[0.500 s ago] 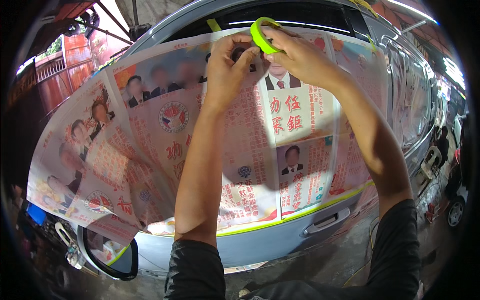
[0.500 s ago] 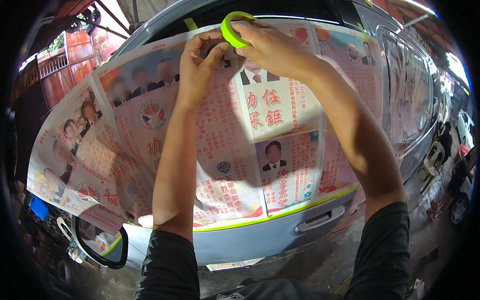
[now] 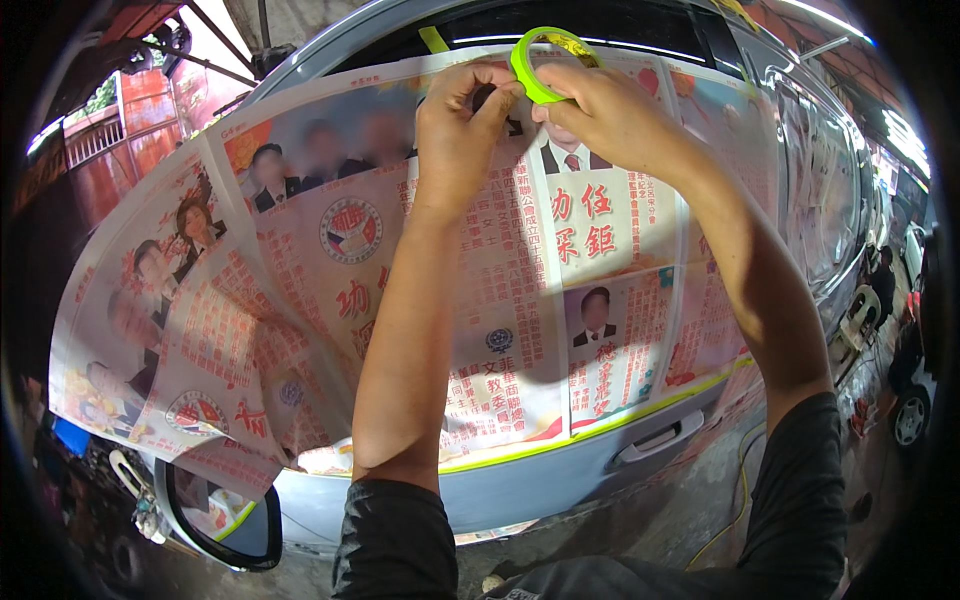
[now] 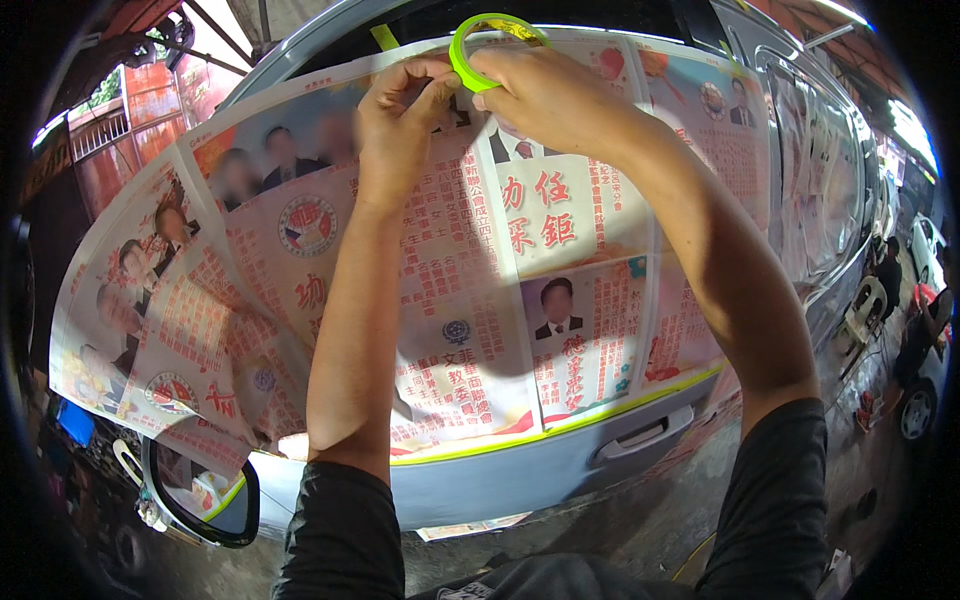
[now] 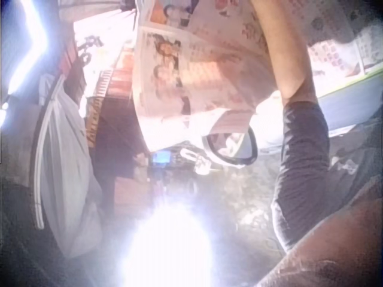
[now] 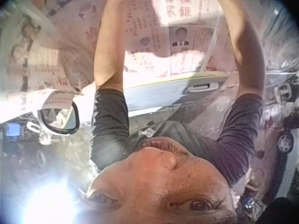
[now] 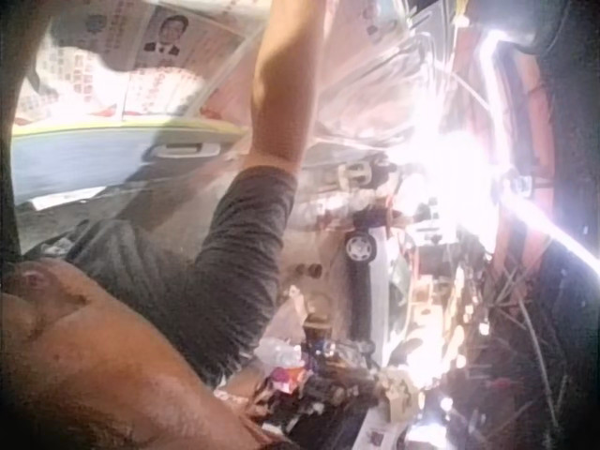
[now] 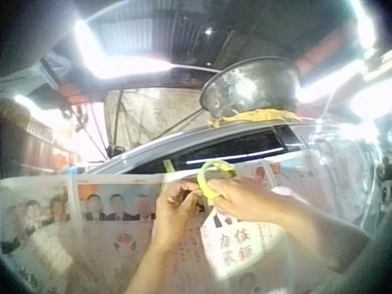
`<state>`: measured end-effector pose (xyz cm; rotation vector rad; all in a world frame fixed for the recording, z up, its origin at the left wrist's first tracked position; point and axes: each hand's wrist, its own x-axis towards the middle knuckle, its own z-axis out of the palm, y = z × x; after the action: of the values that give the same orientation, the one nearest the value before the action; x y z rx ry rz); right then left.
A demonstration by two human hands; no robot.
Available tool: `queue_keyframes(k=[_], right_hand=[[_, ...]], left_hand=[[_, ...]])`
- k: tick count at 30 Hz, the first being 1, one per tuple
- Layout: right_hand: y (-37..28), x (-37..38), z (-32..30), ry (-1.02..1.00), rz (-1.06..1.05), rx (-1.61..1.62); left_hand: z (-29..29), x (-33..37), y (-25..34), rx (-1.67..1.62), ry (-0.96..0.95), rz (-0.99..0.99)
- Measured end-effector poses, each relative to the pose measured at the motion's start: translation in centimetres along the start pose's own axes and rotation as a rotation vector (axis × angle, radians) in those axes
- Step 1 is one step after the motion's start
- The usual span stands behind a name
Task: The person applies newspaper sheets to the side of a silver car using yellow masking tape. They smooth the paper against the vehicle's surface and secure the edges with tape, covering the door and window areas. The person handles the newspaper and tape roll repeatedly to ensure the masking is secure.
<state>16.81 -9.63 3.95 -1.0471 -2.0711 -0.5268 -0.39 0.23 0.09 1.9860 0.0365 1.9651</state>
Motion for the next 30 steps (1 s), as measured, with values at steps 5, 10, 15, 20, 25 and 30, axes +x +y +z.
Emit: queue_keyframes(k=[5, 10, 15, 20, 25, 30], right_hand=[[-0.8, -0.2, -0.1, -0.023, 0.045, 0.043], [-1.2, 0.1, 0.2, 0.043, -0.009, -0.052], [0.9, 0.3, 0.4, 0.189, -0.254, -0.299], [-1.6, 1.1, -1.2, 0.043, -0.214, -0.345], [-0.3, 1.8, -2.9, 0.044, -0.225, -0.357], [-1.9, 1.4, -2.7, -0.002, -0.094, -0.306]], left_hand=[[0.2, -0.2, 0.7, -0.01, -0.006, -0.022], [-0.1, 0.0, -0.3, 0.003, 0.022, 0.046], [0.3, -0.3, 0.1, 0.093, 0.029, 0.014], [-0.8, -0.1, -1.3, 0.05, 0.023, 0.056], [-0.1, -0.3, -0.8, 0.034, 0.0, 0.052], [1.1, -0.2, 0.2, -0.006, 0.122, 0.218]])
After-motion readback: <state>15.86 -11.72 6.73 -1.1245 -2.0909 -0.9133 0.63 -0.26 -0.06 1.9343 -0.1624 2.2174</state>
